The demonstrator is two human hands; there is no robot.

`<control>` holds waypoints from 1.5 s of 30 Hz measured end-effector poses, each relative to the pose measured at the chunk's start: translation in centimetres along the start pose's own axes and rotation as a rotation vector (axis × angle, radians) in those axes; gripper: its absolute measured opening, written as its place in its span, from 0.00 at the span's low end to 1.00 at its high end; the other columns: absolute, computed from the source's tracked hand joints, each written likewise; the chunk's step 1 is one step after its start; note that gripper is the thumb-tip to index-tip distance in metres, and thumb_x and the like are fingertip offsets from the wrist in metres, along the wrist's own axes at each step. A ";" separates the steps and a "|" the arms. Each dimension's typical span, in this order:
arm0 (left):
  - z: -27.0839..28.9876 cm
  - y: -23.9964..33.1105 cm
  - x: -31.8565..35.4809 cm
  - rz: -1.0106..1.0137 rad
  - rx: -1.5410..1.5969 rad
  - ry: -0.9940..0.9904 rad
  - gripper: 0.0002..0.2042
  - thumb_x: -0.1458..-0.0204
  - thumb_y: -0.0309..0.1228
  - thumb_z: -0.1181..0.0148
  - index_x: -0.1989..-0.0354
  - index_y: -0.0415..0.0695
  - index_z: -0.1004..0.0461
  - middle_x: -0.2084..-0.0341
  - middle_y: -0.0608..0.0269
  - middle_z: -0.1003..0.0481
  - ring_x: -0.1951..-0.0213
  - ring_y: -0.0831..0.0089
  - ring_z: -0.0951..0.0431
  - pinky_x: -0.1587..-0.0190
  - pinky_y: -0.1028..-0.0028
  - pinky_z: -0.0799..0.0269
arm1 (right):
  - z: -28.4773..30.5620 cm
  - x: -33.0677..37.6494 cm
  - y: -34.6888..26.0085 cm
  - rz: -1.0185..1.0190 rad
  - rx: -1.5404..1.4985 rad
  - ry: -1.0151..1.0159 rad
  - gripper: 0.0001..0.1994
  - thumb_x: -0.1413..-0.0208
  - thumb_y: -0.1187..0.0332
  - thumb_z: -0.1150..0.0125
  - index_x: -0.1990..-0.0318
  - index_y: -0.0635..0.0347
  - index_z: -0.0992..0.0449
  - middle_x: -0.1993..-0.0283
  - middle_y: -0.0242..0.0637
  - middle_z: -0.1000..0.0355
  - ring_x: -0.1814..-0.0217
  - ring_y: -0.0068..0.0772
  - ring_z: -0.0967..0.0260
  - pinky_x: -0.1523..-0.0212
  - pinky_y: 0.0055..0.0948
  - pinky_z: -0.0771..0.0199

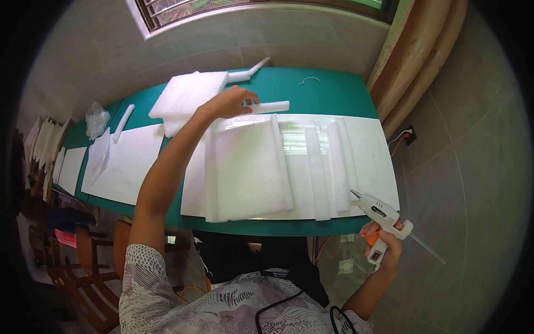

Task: Assembling foam pieces together using a hot glue gun.

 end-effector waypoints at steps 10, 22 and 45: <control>-0.4 0.3 0.4 -0.022 -0.037 -0.002 0.12 0.48 0.28 0.37 0.54 0.44 0.22 0.59 0.53 0.21 0.59 0.58 0.21 0.55 0.64 0.27 | 0.1 -0.2 0.2 -0.027 0.056 -0.002 0.18 0.49 0.59 0.49 0.70 0.72 0.28 0.69 0.49 0.32 0.62 0.41 0.31 0.90 0.21 0.34; -1.9 -0.2 2.5 0.131 0.145 -0.152 0.16 0.46 0.31 0.39 0.49 0.47 0.27 0.53 0.50 0.23 0.52 0.58 0.23 0.51 0.62 0.28 | 0.3 -0.1 0.2 -0.034 0.036 -0.007 0.18 0.49 0.60 0.48 0.70 0.73 0.28 0.69 0.50 0.32 0.62 0.41 0.30 0.90 0.21 0.33; -3.2 0.4 3.3 0.127 0.173 -0.131 0.16 0.47 0.27 0.38 0.48 0.46 0.26 0.52 0.47 0.23 0.52 0.55 0.22 0.49 0.63 0.27 | -1.1 -0.1 -0.8 -0.022 0.077 -0.005 0.18 0.49 0.61 0.48 0.70 0.73 0.28 0.70 0.50 0.32 0.63 0.43 0.30 0.90 0.20 0.33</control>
Point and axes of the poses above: each hand's wrist, its own x-axis away from the middle knuckle, its own z-axis out of the back of the hand, y = z × x, the point moved 7 cm from there along -x, towards the middle knuckle
